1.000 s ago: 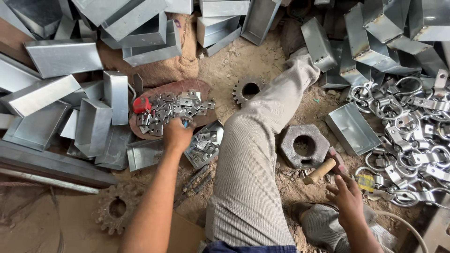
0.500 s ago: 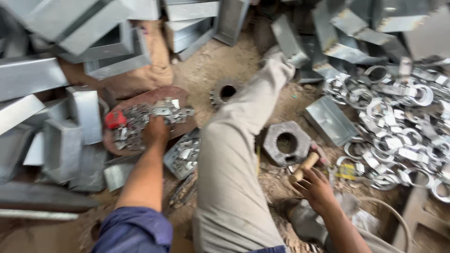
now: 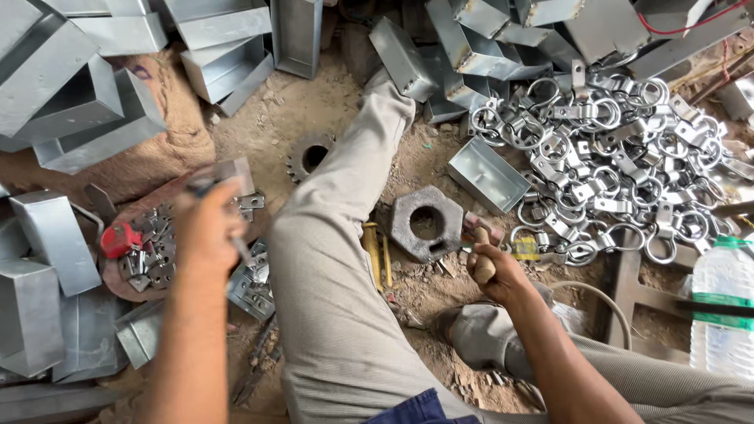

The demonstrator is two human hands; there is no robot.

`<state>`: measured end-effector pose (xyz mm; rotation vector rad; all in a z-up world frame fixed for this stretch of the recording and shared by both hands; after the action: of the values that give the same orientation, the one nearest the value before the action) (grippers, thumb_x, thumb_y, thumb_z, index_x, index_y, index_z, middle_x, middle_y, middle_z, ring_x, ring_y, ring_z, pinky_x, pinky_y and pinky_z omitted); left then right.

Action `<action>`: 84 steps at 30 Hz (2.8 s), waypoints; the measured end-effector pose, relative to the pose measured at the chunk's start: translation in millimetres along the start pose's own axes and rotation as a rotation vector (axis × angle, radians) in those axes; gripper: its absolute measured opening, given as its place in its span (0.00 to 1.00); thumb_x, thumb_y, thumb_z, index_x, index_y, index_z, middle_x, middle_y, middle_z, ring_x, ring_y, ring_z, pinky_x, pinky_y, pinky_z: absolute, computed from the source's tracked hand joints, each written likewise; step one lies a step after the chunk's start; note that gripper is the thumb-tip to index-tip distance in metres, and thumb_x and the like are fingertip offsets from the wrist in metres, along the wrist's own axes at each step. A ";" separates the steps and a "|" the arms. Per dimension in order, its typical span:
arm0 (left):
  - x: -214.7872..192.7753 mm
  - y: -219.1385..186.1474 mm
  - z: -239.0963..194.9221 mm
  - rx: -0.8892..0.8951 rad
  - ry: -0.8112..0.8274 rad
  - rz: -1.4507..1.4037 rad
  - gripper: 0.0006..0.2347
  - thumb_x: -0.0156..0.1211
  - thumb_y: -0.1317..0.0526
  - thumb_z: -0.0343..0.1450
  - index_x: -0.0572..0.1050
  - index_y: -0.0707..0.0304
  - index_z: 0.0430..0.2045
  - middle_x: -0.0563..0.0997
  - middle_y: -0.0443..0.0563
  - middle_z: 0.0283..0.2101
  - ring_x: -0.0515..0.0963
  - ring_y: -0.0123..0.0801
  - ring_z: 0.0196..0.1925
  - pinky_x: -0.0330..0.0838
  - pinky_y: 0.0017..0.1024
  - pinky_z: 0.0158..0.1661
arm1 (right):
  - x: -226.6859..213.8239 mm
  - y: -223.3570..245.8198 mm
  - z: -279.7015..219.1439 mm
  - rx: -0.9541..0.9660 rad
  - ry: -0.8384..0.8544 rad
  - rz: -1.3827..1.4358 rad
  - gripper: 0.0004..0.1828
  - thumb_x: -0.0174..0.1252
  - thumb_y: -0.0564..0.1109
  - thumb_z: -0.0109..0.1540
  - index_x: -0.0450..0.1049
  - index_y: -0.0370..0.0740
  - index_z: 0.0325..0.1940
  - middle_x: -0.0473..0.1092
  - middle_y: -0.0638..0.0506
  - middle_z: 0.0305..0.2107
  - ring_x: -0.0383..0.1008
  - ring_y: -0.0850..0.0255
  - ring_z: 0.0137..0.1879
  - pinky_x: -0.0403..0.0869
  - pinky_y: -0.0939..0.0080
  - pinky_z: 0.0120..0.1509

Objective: The person sits on the ground and uses a hammer to strike a metal pin into a large metal component, while reaching for various small metal parts from the surrounding piles.

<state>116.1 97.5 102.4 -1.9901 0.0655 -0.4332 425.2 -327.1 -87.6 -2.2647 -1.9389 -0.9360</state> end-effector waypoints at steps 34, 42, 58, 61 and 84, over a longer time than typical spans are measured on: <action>208.0 303.1 -4.4 -0.093 0.331 1.119 0.17 0.75 0.56 0.62 0.80 0.67 0.38 0.85 0.64 0.41 0.85 0.51 0.45 0.77 0.43 0.45 | -15.5 -48.4 -48.6 -0.278 -0.381 -1.251 0.24 0.69 0.55 0.58 0.73 0.29 0.32 0.74 0.43 0.23 0.75 0.54 0.29 0.74 0.52 0.33; 200.6 285.9 -42.4 -0.114 0.245 1.371 0.12 0.67 0.58 0.68 0.79 0.60 0.44 0.82 0.62 0.49 0.81 0.56 0.53 0.76 0.47 0.52 | -8.2 -49.9 -31.0 -0.247 -0.154 -1.100 0.20 0.64 0.51 0.64 0.68 0.31 0.34 0.70 0.45 0.20 0.68 0.58 0.21 0.68 0.56 0.22; 190.5 237.4 -52.7 -0.079 0.375 1.431 0.12 0.67 0.61 0.68 0.80 0.57 0.44 0.84 0.56 0.45 0.84 0.49 0.49 0.78 0.44 0.48 | -3.1 -52.9 -45.4 -0.192 -0.177 -0.955 0.19 0.63 0.47 0.63 0.62 0.33 0.43 0.69 0.47 0.24 0.67 0.62 0.22 0.69 0.60 0.22; 190.0 245.7 -52.0 -0.118 0.381 1.376 0.08 0.63 0.65 0.70 0.79 0.60 0.42 0.85 0.55 0.42 0.86 0.45 0.45 0.80 0.43 0.45 | 12.8 -52.7 -65.0 -0.169 -0.268 -1.027 0.17 0.62 0.47 0.64 0.66 0.33 0.44 0.71 0.46 0.26 0.67 0.62 0.23 0.71 0.62 0.23; 219.0 120.7 -24.1 0.325 0.325 0.801 0.09 0.68 0.58 0.67 0.82 0.62 0.35 0.86 0.60 0.36 0.86 0.50 0.40 0.78 0.40 0.42 | 68.3 -31.3 -135.5 -0.507 -0.319 -1.338 0.29 0.39 0.62 0.74 0.72 0.33 0.41 0.72 0.43 0.27 0.68 0.59 0.25 0.68 0.55 0.25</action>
<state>329.9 -28.9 64.9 -1.4075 0.9018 -0.2126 342.9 -310.9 42.7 -0.9213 -3.7494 -1.1921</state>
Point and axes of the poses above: each hand's wrist, its own z-axis towards the middle knuckle, its own x-axis out of the palm, y = z × x, the point moved 6 cm from there along z, towards the middle knuckle
